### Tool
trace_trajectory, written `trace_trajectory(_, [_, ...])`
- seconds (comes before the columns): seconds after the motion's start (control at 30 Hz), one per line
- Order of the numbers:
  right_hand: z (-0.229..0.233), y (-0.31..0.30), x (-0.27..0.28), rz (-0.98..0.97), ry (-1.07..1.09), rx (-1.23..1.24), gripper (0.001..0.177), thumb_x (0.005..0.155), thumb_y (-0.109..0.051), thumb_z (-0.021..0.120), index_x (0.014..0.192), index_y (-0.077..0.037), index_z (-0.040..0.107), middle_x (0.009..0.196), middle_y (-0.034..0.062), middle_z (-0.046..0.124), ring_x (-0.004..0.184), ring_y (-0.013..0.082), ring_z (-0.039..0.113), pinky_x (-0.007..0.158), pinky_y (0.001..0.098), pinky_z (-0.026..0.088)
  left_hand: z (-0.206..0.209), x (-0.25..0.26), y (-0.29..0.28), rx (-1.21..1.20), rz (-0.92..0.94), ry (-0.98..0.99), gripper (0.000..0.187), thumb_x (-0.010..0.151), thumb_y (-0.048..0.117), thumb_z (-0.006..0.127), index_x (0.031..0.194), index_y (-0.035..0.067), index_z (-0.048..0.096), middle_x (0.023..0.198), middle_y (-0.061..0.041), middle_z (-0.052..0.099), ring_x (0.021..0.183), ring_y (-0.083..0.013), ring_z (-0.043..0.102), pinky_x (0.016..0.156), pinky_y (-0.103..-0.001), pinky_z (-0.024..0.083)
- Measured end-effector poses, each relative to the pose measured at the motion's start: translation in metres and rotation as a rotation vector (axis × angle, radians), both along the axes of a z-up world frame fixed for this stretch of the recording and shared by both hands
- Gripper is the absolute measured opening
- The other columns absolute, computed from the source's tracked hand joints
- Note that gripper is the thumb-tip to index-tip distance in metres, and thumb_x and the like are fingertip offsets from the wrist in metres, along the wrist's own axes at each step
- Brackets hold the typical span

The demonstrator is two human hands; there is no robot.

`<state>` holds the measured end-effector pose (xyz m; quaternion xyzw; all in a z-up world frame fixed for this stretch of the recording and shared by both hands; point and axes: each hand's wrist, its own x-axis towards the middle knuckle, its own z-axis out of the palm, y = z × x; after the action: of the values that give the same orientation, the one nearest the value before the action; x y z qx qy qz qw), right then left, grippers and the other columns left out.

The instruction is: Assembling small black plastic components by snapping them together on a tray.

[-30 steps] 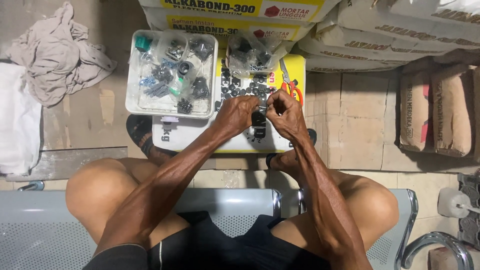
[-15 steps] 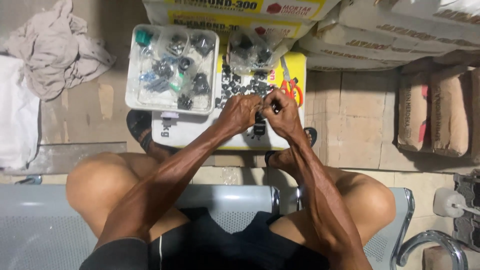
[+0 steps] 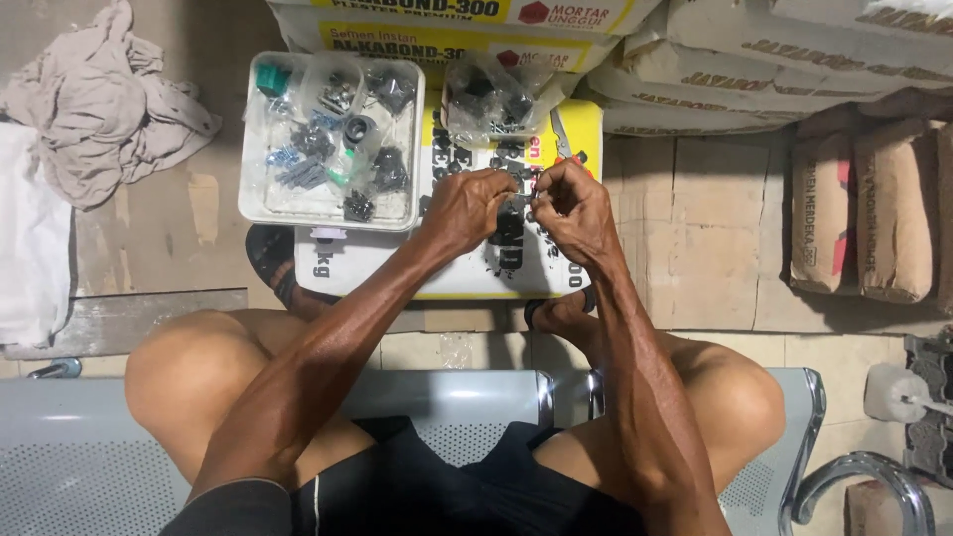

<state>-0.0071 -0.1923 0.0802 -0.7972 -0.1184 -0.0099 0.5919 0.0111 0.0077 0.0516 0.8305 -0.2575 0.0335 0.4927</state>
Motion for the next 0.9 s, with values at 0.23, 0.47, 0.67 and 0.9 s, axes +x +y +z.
trace_trajectory(0.23, [-0.008, 0.000, -0.002, 0.032, -0.004, -0.033, 0.012, 0.079, 0.005, 0.064, 0.087, -0.003, 0.065, 0.069, 0.0070, 0.057, 0.064, 0.0130, 0.055, 0.052, 0.0280, 0.045, -0.019, -0.003, -0.004, 0.013, -0.038, -0.020, 0.013, 0.093, -0.004, 0.064, 0.092, 0.004, 0.074, 0.072, -0.015, 0.073, 0.060, -0.0319, 0.071, 0.054, -0.035, 0.055])
trace_trajectory(0.47, [0.013, 0.010, -0.016, -0.027, -0.087, -0.057, 0.009, 0.085, 0.004, 0.071, 0.089, -0.005, 0.070, 0.065, 0.0081, 0.063, 0.060, 0.0136, 0.060, 0.054, 0.0277, 0.046, -0.008, -0.014, -0.008, -0.130, -0.017, 0.064, 0.011, 0.097, 0.001, 0.065, 0.095, 0.004, 0.074, 0.078, -0.016, 0.074, 0.062, -0.0257, 0.068, 0.056, -0.033, 0.054])
trace_trajectory(0.67, [0.006, 0.018, -0.022, -0.130, -0.301, -0.244, 0.011, 0.090, 0.005, 0.074, 0.096, -0.001, 0.069, 0.070, 0.0161, 0.070, 0.060, 0.0280, 0.069, 0.054, 0.0365, 0.056, 0.032, -0.024, -0.010, -0.225, 0.164, 0.058, 0.016, 0.095, 0.008, 0.075, 0.106, -0.002, 0.069, 0.094, -0.020, 0.067, 0.084, -0.0340, 0.070, 0.070, -0.043, 0.058])
trace_trajectory(0.9, [-0.007, 0.017, -0.028, -0.150, -0.322, -0.248, 0.018, 0.083, -0.006, 0.088, 0.093, -0.011, 0.074, 0.063, 0.0050, 0.069, 0.059, 0.0194, 0.071, 0.056, 0.0284, 0.056, 0.041, -0.021, 0.005, -0.513, 0.070, 0.616, 0.013, 0.087, -0.003, 0.073, 0.099, -0.001, 0.077, 0.077, -0.015, 0.075, 0.068, -0.0142, 0.070, 0.058, -0.024, 0.060])
